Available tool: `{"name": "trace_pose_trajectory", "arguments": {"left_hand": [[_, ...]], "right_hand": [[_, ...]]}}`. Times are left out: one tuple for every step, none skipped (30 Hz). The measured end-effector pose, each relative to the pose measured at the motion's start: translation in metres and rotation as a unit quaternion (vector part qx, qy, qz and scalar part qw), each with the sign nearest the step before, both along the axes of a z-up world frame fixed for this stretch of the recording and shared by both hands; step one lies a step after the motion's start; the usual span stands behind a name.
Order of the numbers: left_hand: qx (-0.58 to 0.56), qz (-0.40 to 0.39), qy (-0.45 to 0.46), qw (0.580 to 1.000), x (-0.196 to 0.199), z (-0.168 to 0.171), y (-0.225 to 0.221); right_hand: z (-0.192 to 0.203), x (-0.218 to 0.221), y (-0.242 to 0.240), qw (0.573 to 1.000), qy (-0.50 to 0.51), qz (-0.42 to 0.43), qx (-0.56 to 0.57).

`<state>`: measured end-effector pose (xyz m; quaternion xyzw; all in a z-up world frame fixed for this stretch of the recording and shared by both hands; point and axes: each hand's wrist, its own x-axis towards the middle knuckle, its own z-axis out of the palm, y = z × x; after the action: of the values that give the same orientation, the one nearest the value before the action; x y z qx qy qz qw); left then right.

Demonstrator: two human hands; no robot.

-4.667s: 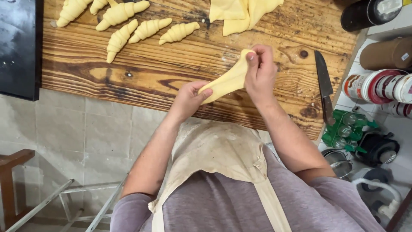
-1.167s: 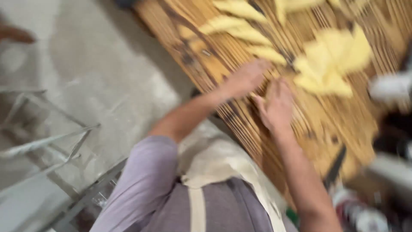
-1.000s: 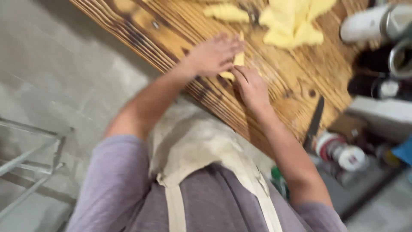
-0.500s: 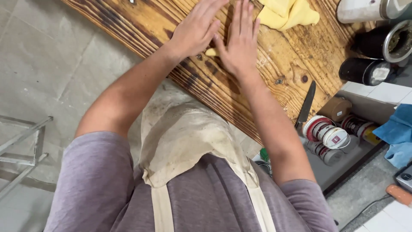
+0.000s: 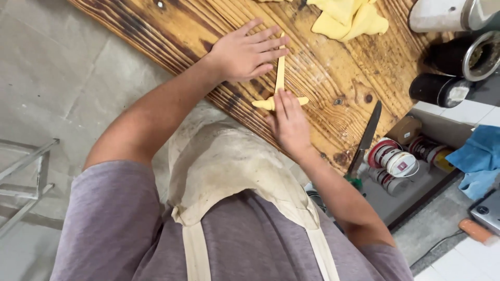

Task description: Rolling triangular dough pieces into croissant shapes on a wooden table.

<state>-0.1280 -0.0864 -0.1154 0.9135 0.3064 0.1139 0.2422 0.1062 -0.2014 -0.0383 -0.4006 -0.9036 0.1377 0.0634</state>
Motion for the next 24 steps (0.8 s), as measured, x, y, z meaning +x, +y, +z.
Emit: {"name": "trace_pose_trajectory", "arguments": {"left_hand": [[0.012, 0.007, 0.011, 1.0, -0.001, 0.001, 0.003], [0.015, 0.009, 0.012, 1.0, -0.005, 0.021, 0.009], [-0.059, 0.032, -0.01, 0.998, -0.007, 0.041, 0.01], [-0.133, 0.055, -0.031, 0.989, -0.009, 0.061, 0.011], [-0.134, 0.053, -0.031, 0.989, -0.009, 0.053, 0.01], [-0.121, 0.136, -0.131, 0.974, -0.009, 0.045, 0.008], [-0.104, 0.215, -0.232, 0.943, -0.009, 0.037, 0.009], [-0.102, 0.212, -0.232, 0.944, -0.011, 0.034, 0.012], [-0.089, 0.25, -0.272, 0.925, -0.011, 0.03, 0.011], [-0.077, 0.286, -0.31, 0.903, -0.011, 0.026, 0.009], [-0.08, 0.286, -0.311, 0.903, -0.012, 0.025, 0.007], [-0.053, 0.284, -0.33, 0.899, -0.014, 0.026, 0.006], [-0.02, 0.282, -0.35, 0.893, -0.016, 0.026, 0.01], [-0.018, 0.282, -0.352, 0.892, -0.015, 0.025, 0.01], [-0.028, 0.273, -0.337, 0.9, -0.013, 0.024, 0.011], [-0.039, 0.265, -0.322, 0.908, -0.012, 0.023, 0.011], [-0.041, 0.27, -0.321, 0.907, -0.013, 0.025, 0.01], [-0.042, 0.256, -0.322, 0.91, -0.014, 0.028, 0.008], [-0.042, 0.236, -0.324, 0.915, -0.015, 0.032, 0.012], [-0.041, 0.234, -0.324, 0.916, -0.009, 0.035, 0.004], [-0.12, 0.266, -0.342, 0.893, -0.006, 0.038, 0.002], [-0.199, 0.294, -0.357, 0.864, -0.002, 0.041, 0.001], [-0.201, 0.293, -0.356, 0.864, 0.001, 0.05, -0.005], [-0.265, 0.266, -0.372, 0.849, 0.005, 0.057, -0.012]], "right_hand": [[-0.006, -0.003, -0.005, 0.997, -0.071, -0.019, 0.009], [-0.004, -0.021, 0.021, 0.997, -0.071, -0.017, 0.012], [-0.001, -0.038, 0.04, 0.991, -0.096, -0.087, -0.023], [0.003, -0.054, 0.06, 0.978, -0.121, -0.157, -0.058], [-0.003, -0.062, 0.087, 0.978, -0.121, -0.158, -0.059], [-0.008, -0.069, 0.115, 0.966, -0.17, -0.177, -0.077], [-0.013, -0.076, 0.145, 0.952, -0.219, -0.196, -0.092], [-0.007, -0.08, 0.161, 0.951, -0.218, -0.198, -0.09], [0.0, -0.083, 0.173, 0.964, -0.158, -0.188, -0.099], [0.005, -0.085, 0.184, 0.973, -0.097, -0.177, -0.108], [0.011, -0.076, 0.176, 0.973, -0.099, -0.179, -0.111], [0.016, -0.067, 0.169, 0.988, -0.037, -0.144, -0.049], [0.023, -0.06, 0.166, 0.994, 0.027, -0.104, 0.018], [0.025, -0.053, 0.155, 0.994, 0.025, -0.103, 0.021], [0.028, -0.047, 0.146, 0.998, 0.0, -0.064, -0.029], [0.03, -0.04, 0.137, 0.996, -0.025, -0.023, -0.078], [0.019, -0.034, 0.136, 0.996, -0.025, -0.019, -0.081], [0.008, -0.028, 0.136, 0.998, -0.009, 0.002, -0.054], [-0.003, -0.021, 0.137, 1.0, 0.007, 0.017, -0.023], [0.001, -0.019, 0.127, 1.0, 0.008, 0.015, -0.022], [0.003, -0.019, 0.125, 0.995, 0.064, -0.038, -0.064], [0.004, -0.019, 0.123, 0.983, 0.119, -0.089, -0.107], [0.01, -0.022, 0.115, 0.983, 0.119, -0.091, -0.109], [0.014, -0.025, 0.107, 0.932, 0.212, -0.201, -0.214]]}}
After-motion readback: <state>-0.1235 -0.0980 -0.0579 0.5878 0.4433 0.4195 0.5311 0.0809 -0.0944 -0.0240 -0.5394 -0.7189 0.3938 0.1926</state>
